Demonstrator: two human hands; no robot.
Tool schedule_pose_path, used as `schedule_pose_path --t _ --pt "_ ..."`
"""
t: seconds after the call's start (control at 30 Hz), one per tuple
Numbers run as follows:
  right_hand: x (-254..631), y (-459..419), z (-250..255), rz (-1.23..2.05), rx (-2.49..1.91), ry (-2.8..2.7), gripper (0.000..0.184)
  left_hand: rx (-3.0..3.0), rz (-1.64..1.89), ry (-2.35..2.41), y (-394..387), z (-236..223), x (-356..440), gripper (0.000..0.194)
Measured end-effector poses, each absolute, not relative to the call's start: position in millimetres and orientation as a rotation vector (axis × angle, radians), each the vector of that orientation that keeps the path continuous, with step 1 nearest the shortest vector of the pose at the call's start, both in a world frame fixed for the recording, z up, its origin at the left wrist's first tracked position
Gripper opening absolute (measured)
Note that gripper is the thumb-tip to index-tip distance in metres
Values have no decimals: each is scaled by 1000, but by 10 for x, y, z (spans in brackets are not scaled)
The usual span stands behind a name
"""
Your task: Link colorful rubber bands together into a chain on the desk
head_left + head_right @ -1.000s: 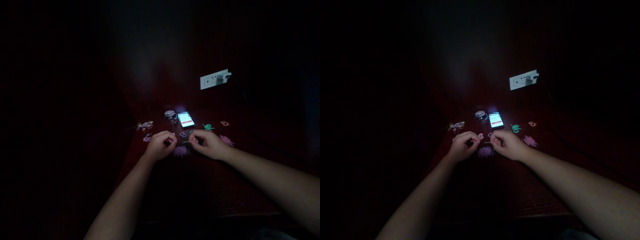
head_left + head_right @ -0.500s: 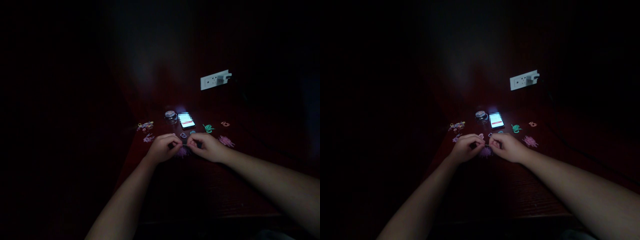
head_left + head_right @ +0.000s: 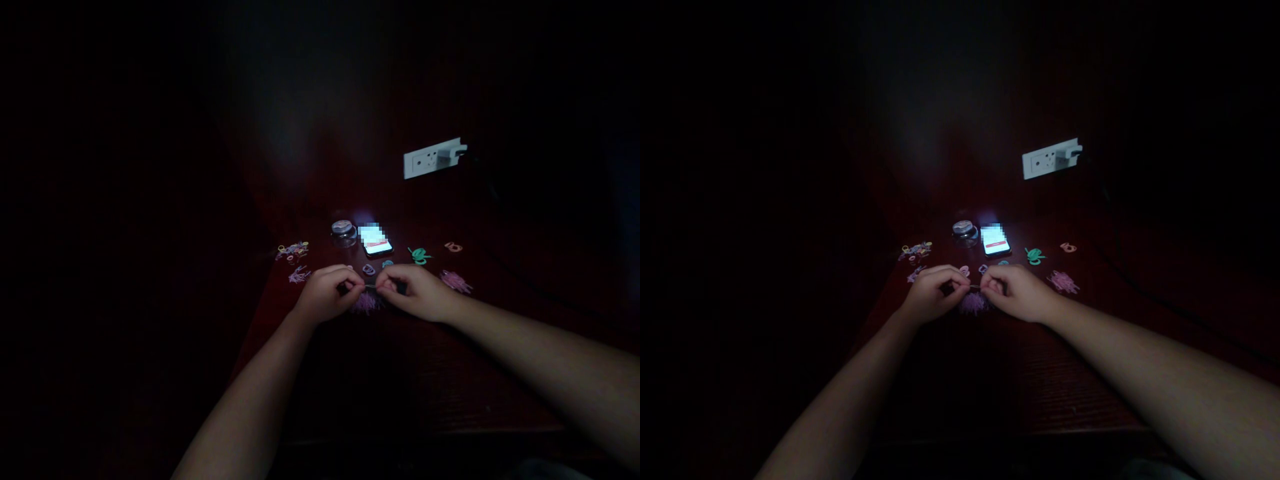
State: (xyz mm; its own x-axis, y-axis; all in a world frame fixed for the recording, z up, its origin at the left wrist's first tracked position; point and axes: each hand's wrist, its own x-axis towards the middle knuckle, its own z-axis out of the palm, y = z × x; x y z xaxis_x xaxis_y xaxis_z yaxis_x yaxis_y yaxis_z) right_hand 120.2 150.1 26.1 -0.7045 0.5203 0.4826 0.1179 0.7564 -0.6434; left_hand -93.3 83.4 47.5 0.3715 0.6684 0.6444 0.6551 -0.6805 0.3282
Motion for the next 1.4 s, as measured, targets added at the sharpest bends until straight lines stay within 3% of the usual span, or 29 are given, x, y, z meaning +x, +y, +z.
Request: schedule_pose_path --t 1.4 --pt "1200 1526 248 849 -474 -2224 15 2579 1215 1270 859 484 -952 4"
